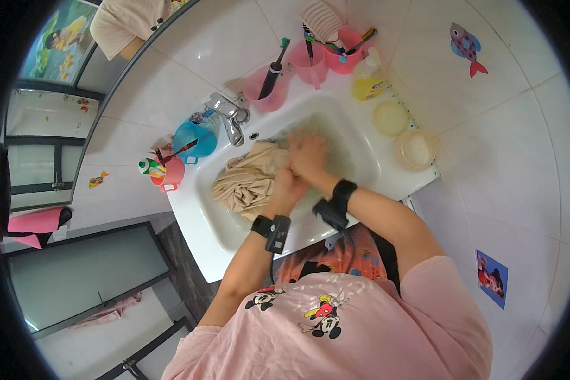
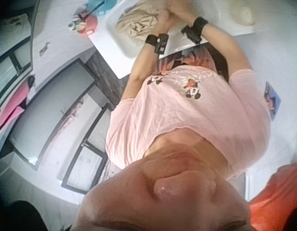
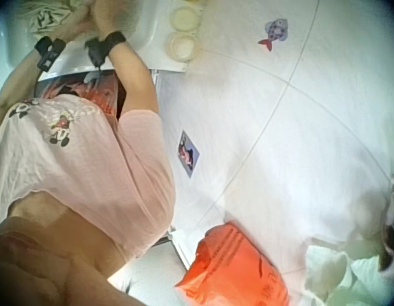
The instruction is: Hand-washing a tan garment in a sink with soap and water.
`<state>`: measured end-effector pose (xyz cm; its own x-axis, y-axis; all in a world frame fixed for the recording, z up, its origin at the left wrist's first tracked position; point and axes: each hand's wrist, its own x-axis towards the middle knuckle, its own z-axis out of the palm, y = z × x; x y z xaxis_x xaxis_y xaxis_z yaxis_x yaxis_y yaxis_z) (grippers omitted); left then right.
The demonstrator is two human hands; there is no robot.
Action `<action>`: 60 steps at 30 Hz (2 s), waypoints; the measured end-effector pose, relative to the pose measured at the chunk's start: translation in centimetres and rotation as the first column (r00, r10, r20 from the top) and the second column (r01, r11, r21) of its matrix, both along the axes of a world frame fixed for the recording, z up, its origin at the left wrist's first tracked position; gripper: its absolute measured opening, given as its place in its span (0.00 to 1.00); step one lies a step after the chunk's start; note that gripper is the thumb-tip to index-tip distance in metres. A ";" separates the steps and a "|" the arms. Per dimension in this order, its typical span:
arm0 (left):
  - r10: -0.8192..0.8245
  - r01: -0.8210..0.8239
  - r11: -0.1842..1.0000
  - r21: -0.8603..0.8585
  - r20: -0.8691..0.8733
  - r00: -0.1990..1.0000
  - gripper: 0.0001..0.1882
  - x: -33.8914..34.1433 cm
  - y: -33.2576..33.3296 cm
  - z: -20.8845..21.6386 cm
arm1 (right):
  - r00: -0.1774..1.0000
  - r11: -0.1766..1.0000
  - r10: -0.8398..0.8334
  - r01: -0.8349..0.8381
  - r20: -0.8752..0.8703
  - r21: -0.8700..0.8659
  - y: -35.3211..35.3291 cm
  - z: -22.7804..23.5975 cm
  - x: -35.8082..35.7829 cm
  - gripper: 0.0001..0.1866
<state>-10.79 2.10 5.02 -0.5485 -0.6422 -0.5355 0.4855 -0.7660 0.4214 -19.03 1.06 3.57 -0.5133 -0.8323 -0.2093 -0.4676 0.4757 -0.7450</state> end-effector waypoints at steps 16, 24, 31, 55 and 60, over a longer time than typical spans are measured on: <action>-0.219 0.174 0.934 -0.313 -0.114 0.969 0.17 5.5 -1.3 -1.0 | 0.935 0.802 0.121 -0.290 -0.334 -0.522 3.3 6.2 4.7 0.13; -0.046 0.063 0.997 0.052 -0.289 0.956 0.17 2.9 -0.1 4.0 | 0.865 0.914 0.024 -0.222 -0.501 -0.339 2.0 6.3 3.1 0.13; -0.196 0.215 0.961 -0.177 0.120 0.973 0.20 4.0 -0.5 1.4 | 0.936 0.962 0.168 -0.224 -0.308 -0.155 1.4 2.9 -1.4 0.12; -0.114 0.128 0.990 -0.063 0.181 0.977 0.16 -0.5 -0.6 2.0 | -0.032 0.930 -0.002 0.366 0.999 0.013 5.2 -2.0 -0.9 0.19; -0.121 0.173 0.970 -0.173 0.277 0.953 0.20 1.3 -0.5 0.8 | 0.569 0.885 -0.224 0.459 0.791 -0.080 2.8 1.1 0.8 0.19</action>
<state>-9.54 1.64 5.81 -0.5011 -0.6703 -0.5473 0.2255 -0.7118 0.6652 -18.24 3.87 4.70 -0.5315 -0.7070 -0.4665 0.4604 0.2212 -0.8597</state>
